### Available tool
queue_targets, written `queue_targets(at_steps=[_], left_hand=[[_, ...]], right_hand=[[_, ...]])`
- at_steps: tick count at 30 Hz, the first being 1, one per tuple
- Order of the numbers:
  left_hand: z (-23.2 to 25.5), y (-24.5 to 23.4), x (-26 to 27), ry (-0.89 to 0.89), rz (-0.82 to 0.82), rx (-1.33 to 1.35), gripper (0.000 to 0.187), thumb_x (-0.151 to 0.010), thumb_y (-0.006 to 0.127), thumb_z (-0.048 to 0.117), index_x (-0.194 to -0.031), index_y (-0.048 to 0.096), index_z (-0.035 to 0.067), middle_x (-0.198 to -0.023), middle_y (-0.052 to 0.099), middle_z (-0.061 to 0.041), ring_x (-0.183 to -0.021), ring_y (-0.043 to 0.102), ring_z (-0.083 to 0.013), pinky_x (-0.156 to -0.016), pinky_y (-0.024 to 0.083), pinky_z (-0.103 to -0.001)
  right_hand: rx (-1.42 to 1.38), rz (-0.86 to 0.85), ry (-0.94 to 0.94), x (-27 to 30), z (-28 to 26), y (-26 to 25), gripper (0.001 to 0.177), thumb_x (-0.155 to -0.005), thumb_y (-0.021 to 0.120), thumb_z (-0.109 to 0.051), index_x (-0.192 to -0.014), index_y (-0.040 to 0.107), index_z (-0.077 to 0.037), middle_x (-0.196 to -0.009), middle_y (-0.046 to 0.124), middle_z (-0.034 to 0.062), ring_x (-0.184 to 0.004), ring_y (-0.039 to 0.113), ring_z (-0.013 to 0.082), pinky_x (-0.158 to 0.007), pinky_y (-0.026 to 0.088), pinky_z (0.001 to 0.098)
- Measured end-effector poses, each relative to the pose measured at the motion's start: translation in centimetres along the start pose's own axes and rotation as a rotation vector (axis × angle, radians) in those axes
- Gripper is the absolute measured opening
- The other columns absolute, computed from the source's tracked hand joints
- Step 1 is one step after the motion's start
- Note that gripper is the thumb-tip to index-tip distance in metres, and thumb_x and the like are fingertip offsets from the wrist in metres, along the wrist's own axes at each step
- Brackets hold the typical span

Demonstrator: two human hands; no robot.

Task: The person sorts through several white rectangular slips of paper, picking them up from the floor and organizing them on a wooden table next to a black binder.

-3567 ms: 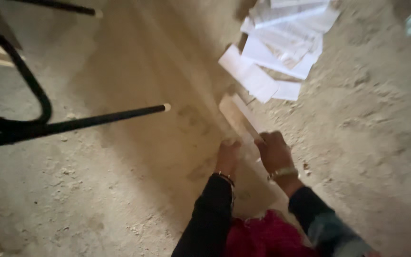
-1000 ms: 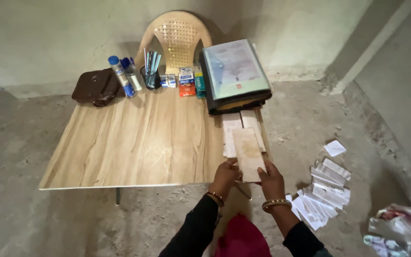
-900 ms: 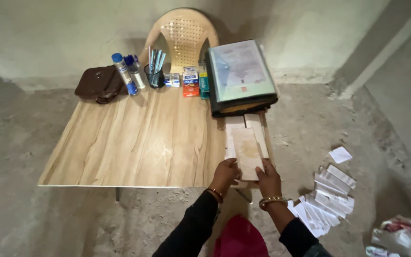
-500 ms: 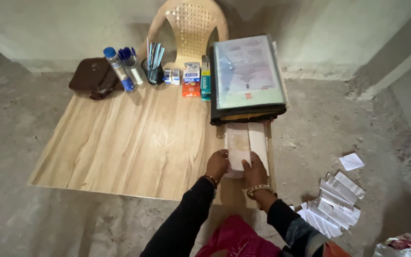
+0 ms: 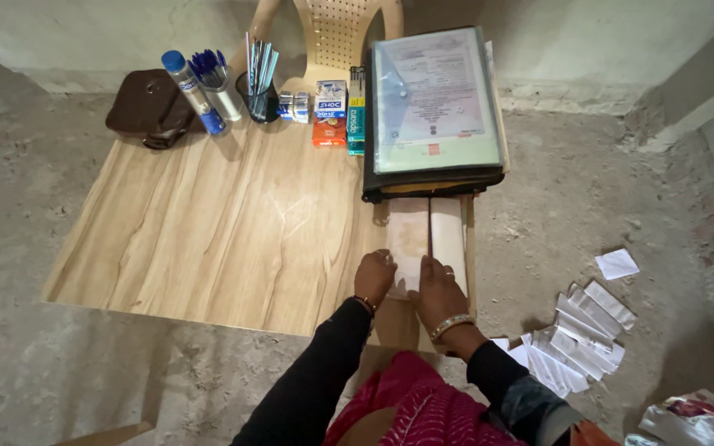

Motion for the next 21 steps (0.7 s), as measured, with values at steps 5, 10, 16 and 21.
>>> queue_targets(at_steps=[5, 10, 16, 21], left_hand=[[-0.3, -0.1, 0.1, -0.091, -0.011, -0.035, 0.043, -0.080, 0.071, 0.019, -0.119, 0.071, -0.001, -0.102, 0.072, -0.025, -0.095, 0.070, -0.0363, -0.084, 0.055, -0.042], [-0.4, -0.1, 0.3, -0.115, -0.066, 0.019, 0.045, -0.082, 0.070, 0.021, -0.121, 0.070, 0.000, -0.104, 0.073, -0.024, -0.099, 0.070, -0.0352, -0.088, 0.055, -0.041], [-0.3, -0.3, 0.9, -0.146, -0.059, -0.025, 0.047, -0.083, 0.071, 0.025, -0.125, 0.069, 0.004, -0.121, 0.067, -0.024, -0.109, 0.066, -0.0369, -0.095, 0.053, -0.041], [-0.7, 0.1, 0.3, -0.133, -0.032, -0.096, 0.053, -0.080, 0.076, 0.027, -0.127, 0.067, 0.003, -0.123, 0.065, -0.025, -0.114, 0.062, -0.0398, -0.098, 0.050, -0.044]], right_hand=[[0.184, -0.111, -0.127, 0.1, -1.1, -1.4, 0.090, -0.076, 0.081, -0.042, -0.141, 0.042, 0.006, -0.140, 0.049, 0.0197, -0.123, 0.050, 0.0346, -0.099, 0.047, 0.0454], [0.316, -0.056, -0.193, 0.6, -1.6, -2.1, 0.086, -0.072, 0.083, -0.039, -0.140, 0.049, 0.001, -0.140, 0.053, 0.0154, -0.124, 0.052, 0.0298, -0.099, 0.045, 0.0436], [0.088, 0.118, -0.202, 0.3, 0.9, -1.9, 0.088, -0.076, 0.081, -0.047, -0.139, 0.049, 0.005, -0.139, 0.052, 0.0233, -0.126, 0.050, 0.0356, -0.103, 0.044, 0.0491], [-0.171, 0.214, 0.180, -2.5, 9.8, 1.0, 0.070, -0.095, 0.069, -0.049, -0.136, 0.055, 0.006, -0.136, 0.056, 0.0284, -0.128, 0.053, 0.0421, -0.108, 0.045, 0.0523]])
Point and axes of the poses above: each hand's wrist, its own x-axis away from the middle knuckle, its own y-axis out of the palm, z = x × y, the point moved 7 cm from there along -x, towards the middle knuckle
